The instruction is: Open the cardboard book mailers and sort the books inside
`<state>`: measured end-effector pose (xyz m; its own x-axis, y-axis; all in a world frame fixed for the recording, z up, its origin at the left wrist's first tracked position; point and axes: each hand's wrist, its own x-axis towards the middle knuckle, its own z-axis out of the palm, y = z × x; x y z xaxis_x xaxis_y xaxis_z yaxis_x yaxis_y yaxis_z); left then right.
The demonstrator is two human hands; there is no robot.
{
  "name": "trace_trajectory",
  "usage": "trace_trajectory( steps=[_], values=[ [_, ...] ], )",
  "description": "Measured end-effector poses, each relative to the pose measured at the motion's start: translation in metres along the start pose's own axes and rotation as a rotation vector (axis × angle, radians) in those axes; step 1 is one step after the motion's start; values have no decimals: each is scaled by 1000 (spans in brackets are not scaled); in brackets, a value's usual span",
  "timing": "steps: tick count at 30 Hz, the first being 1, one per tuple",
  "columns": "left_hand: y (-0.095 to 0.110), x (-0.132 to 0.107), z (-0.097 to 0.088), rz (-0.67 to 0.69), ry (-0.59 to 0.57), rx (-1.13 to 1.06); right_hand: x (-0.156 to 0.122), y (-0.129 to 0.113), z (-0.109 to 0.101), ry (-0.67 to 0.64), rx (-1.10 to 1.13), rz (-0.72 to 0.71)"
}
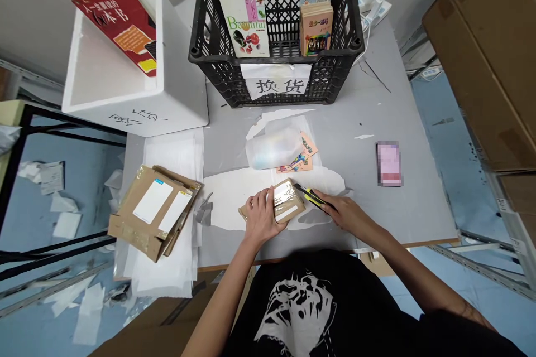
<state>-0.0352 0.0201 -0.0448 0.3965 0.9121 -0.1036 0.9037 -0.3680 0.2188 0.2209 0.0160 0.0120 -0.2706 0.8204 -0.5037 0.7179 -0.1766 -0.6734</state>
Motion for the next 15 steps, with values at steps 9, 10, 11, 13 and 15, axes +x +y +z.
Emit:
trace_trajectory(
  steps=[9,10,11,13,15],
  values=[
    [1,1,0,-6,-7,7,-9,9,5,-29,-20,-37],
    [1,1,0,-8,-13,7,-10,9,4,-45,-10,-27],
    [1,1,0,-10,-20,9,-11,8,3,-62,3,-21],
    [1,1,0,-12,-30,15,-12,7,0,-88,29,-20],
    [1,1,0,-15,-34,18,-13,6,-3,-112,44,-18]
  ],
)
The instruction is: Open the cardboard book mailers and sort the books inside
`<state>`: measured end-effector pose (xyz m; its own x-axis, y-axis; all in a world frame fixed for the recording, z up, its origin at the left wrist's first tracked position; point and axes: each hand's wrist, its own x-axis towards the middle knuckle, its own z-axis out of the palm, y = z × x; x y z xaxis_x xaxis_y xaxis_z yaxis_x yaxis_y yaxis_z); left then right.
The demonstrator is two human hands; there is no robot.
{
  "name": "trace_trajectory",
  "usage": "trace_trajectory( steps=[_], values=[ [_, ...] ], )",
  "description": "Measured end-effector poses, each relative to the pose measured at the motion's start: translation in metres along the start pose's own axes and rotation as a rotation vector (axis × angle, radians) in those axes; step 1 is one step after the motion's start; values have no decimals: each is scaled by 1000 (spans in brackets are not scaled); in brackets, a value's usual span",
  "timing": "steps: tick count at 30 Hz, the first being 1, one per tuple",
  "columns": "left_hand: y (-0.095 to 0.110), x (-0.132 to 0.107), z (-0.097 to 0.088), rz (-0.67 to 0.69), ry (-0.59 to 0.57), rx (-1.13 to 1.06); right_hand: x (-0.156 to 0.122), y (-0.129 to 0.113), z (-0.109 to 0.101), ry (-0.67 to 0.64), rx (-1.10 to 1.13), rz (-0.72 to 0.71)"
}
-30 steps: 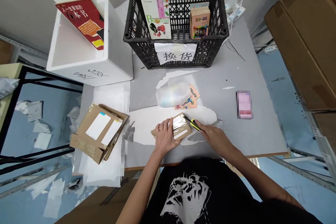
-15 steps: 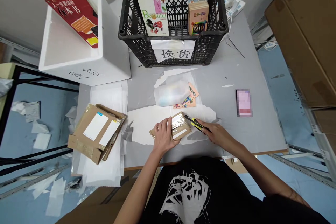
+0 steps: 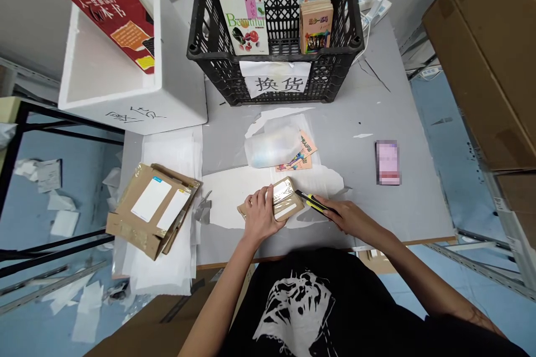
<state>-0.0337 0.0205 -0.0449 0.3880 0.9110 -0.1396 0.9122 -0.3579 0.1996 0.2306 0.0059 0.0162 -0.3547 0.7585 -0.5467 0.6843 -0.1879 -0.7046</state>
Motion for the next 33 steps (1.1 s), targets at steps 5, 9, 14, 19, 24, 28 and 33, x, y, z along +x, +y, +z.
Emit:
trace_trajectory(
  steps=[5,9,14,19,24,28,33],
  values=[
    [0,0,0,-1,7,-10,-1,0,-5,-15,-30,-12],
    [0,0,0,1,7,-8,-4,2,-7,-8,-82,-69],
    [0,0,0,3,8,-2,-10,4,-5,-14,-119,-53],
    [1,0,0,2,6,7,-15,6,0,3,-107,-64],
    [2,0,0,0,5,14,-17,7,3,10,-103,-76],
    [1,-1,0,-7,-8,17,-20,9,7,15,-90,-81],
    [1,0,0,-14,-26,11,-27,9,13,30,-87,-88]
  ],
)
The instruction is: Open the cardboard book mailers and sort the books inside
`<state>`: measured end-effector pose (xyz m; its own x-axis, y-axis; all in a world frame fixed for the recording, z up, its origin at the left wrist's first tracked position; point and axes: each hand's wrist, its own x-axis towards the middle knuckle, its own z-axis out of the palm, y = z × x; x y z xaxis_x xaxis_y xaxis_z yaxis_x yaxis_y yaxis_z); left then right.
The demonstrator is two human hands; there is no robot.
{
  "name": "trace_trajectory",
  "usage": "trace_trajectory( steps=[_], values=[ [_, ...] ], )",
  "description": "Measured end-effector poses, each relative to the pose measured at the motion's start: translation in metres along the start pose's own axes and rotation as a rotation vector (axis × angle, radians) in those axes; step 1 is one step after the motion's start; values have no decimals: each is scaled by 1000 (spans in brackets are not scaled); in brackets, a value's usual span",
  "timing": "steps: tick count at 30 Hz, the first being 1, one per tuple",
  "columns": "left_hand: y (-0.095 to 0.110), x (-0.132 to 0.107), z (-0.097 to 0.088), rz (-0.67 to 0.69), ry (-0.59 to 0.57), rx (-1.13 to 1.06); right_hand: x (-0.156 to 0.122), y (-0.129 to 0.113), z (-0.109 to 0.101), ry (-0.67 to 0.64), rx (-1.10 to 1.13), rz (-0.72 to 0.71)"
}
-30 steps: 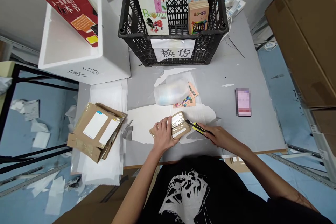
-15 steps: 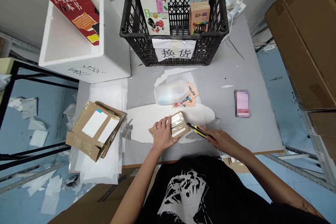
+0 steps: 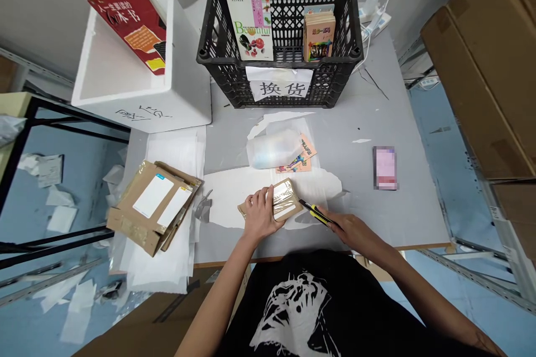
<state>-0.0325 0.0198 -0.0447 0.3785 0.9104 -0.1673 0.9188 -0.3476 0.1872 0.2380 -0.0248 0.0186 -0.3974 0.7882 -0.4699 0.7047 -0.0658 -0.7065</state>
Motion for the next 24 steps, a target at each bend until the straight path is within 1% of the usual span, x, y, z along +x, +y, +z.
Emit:
trace_trajectory(
  steps=[7,9,12,13,14,16,17,18,19,21,22,23,24],
  values=[
    [1,0,-1,7,19,-15,-14,-3,15,103,-88,42],
    [0,1,-2,8,22,-18,-21,-1,21,87,-92,52],
    [-1,1,-2,10,43,-26,-34,2,31,3,-81,32],
    [-1,1,-2,10,53,-30,-38,3,33,9,-79,28],
    [-1,0,-2,10,62,-36,-43,4,34,49,-83,34],
    [2,1,-2,-20,77,-55,-48,4,29,213,-105,85],
    [5,1,-2,-73,89,-70,-50,3,24,307,-119,122],
    [9,3,-2,-160,108,-88,-50,2,18,387,-131,159],
    [15,4,-3,-276,132,-109,-50,0,12,446,-137,191],
    [27,8,-4,-516,179,-143,-45,-4,2,509,-133,236],
    [33,9,-5,-598,193,-150,-41,-6,-1,524,-124,249],
    [38,11,-5,-637,196,-150,-36,-8,-2,528,-111,257],
    [43,11,-6,-636,187,-147,-30,-11,-3,524,-93,262]
  ],
)
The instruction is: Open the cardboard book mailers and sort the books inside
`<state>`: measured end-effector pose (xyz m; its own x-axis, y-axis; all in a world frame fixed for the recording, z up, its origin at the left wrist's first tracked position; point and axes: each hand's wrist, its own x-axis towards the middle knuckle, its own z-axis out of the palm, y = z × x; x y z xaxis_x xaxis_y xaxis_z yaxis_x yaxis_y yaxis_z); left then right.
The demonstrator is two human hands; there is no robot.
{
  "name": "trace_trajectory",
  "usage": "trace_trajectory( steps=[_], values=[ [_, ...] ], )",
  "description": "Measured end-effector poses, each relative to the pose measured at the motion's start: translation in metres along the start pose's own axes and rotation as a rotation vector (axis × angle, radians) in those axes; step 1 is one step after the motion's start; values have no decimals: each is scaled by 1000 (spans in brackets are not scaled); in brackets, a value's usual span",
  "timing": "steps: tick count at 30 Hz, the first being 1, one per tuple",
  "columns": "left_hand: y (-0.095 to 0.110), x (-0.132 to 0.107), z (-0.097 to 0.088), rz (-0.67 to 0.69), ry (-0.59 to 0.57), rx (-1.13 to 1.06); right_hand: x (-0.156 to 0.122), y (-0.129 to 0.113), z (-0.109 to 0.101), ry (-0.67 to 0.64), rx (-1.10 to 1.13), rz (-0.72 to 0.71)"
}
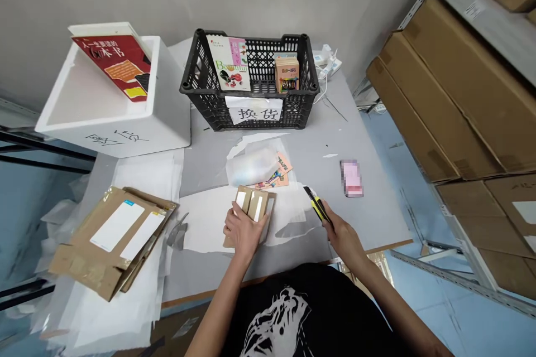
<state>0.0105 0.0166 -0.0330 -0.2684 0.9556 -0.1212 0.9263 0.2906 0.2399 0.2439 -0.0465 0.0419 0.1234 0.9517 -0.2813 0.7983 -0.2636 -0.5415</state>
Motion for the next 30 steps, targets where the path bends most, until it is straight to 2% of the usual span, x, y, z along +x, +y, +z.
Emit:
trace_trajectory(
  steps=[2,5,7,9,13,18,23,30],
  values=[
    [3,-2,-1,62,-59,15,8,-8,8,-22,29,19],
    [-4,0,-5,142,-250,-3,16,-19,21,-69,63,50],
    [-10,3,-6,159,-368,-55,18,-26,27,-95,71,56],
    [-11,5,-4,161,-421,-121,19,-33,31,-116,67,28],
    [-3,-2,10,122,-433,-289,19,-48,38,-121,-1,-109],
    [-1,-16,26,78,-370,-491,20,-64,66,-196,-287,-168],
    [-5,-19,28,72,-397,-522,19,-68,86,-202,-481,-162],
    [-3,-20,30,60,-417,-521,20,-69,87,-180,-534,-175]
  ],
)
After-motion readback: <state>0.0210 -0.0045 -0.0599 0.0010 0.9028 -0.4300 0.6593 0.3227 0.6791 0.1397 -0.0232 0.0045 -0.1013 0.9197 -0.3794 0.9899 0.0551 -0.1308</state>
